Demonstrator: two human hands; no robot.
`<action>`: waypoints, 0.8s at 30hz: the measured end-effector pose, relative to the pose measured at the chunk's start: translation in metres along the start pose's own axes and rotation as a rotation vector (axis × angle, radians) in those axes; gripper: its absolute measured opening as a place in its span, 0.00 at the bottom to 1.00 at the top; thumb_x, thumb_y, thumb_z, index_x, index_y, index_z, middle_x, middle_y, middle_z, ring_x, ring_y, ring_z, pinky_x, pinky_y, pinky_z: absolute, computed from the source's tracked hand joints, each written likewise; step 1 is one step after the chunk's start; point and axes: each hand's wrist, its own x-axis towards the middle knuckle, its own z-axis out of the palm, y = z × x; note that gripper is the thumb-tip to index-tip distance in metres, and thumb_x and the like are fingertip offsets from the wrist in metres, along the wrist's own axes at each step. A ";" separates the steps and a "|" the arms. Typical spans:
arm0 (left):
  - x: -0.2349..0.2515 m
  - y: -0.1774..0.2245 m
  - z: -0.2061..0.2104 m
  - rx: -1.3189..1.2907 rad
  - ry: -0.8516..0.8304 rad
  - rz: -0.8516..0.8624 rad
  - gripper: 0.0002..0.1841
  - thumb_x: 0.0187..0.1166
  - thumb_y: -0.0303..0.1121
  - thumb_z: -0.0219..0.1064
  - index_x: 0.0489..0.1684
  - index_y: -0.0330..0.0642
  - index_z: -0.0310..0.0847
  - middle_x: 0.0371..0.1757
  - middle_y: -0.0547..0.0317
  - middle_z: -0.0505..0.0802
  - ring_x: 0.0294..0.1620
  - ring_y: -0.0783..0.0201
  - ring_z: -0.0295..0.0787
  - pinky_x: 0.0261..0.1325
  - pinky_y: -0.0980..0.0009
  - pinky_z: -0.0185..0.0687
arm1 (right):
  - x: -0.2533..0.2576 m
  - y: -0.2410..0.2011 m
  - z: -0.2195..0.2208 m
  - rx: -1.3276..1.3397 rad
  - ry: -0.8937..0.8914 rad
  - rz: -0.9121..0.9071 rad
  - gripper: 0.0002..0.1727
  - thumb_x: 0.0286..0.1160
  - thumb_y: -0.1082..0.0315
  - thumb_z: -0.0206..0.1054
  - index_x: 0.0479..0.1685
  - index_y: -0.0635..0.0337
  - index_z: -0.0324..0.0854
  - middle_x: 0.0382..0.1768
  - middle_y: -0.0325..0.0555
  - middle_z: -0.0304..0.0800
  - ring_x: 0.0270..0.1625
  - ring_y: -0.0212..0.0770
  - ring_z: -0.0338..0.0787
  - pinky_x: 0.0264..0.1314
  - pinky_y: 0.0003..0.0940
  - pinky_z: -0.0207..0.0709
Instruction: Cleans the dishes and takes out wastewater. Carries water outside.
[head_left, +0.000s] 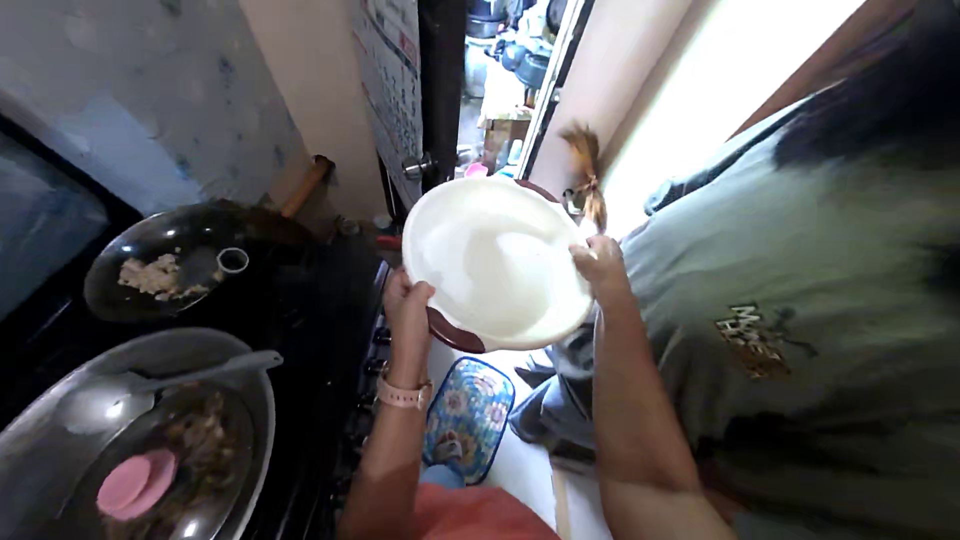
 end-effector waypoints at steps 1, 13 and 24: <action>0.008 -0.006 0.008 0.003 0.001 -0.002 0.12 0.71 0.15 0.59 0.50 0.30 0.76 0.42 0.48 0.86 0.38 0.62 0.87 0.42 0.64 0.87 | 0.012 0.002 0.001 -0.009 0.013 0.010 0.24 0.87 0.62 0.62 0.64 0.81 0.78 0.66 0.79 0.80 0.72 0.72 0.80 0.75 0.68 0.69; 0.101 -0.059 0.072 0.554 -0.215 -0.337 0.19 0.86 0.31 0.64 0.68 0.24 0.76 0.66 0.31 0.84 0.68 0.46 0.82 0.71 0.52 0.76 | 0.145 0.008 0.013 -0.356 -0.122 0.258 0.22 0.87 0.65 0.61 0.66 0.78 0.79 0.71 0.76 0.79 0.78 0.70 0.77 0.79 0.67 0.66; 0.220 -0.119 0.177 0.952 -0.295 -0.402 0.22 0.85 0.31 0.63 0.71 0.23 0.74 0.71 0.28 0.82 0.76 0.41 0.78 0.79 0.48 0.70 | 0.266 0.050 0.038 -0.155 -0.015 0.319 0.23 0.83 0.64 0.67 0.66 0.77 0.79 0.66 0.77 0.83 0.73 0.70 0.82 0.76 0.65 0.70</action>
